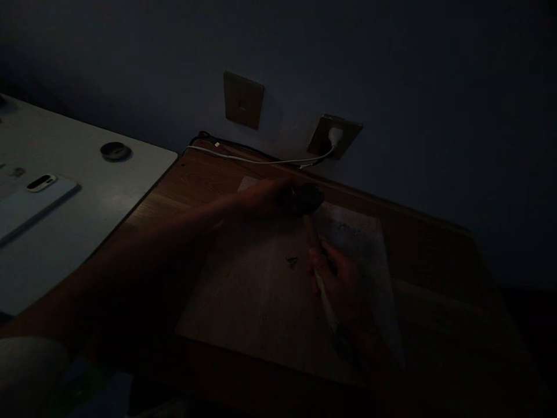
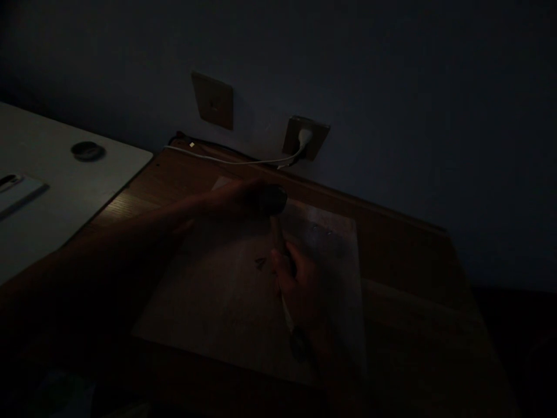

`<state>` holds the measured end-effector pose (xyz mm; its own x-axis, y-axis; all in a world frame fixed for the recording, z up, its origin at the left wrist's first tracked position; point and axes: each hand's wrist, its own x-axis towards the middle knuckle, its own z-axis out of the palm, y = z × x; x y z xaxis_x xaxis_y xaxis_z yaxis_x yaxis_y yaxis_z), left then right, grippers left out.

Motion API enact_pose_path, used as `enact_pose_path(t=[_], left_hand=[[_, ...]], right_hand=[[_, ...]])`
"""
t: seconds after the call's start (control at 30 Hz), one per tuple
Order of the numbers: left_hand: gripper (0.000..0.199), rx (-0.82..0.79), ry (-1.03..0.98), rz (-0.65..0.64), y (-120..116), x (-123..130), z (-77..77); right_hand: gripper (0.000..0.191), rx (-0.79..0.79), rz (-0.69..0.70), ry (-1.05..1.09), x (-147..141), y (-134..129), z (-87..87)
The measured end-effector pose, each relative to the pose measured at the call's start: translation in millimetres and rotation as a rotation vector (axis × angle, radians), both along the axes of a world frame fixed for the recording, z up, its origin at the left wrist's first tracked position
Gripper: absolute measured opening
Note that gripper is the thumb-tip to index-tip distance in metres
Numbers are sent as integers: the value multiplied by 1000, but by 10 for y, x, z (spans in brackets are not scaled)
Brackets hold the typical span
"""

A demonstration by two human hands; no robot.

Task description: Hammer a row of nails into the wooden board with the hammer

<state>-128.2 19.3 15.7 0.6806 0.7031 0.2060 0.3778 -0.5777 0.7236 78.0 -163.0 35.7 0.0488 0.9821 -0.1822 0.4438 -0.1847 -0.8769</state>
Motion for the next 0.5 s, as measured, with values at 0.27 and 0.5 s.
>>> enact_pose_path(t=[0.27, 0.5], left_hand=[[1, 195, 229, -180, -166, -242, 374], [25, 579, 269, -477, -891, -170, 308]], right_hand=[[41, -16, -20, 31, 24, -1, -33], [38, -4, -47, 56, 29, -19, -47]])
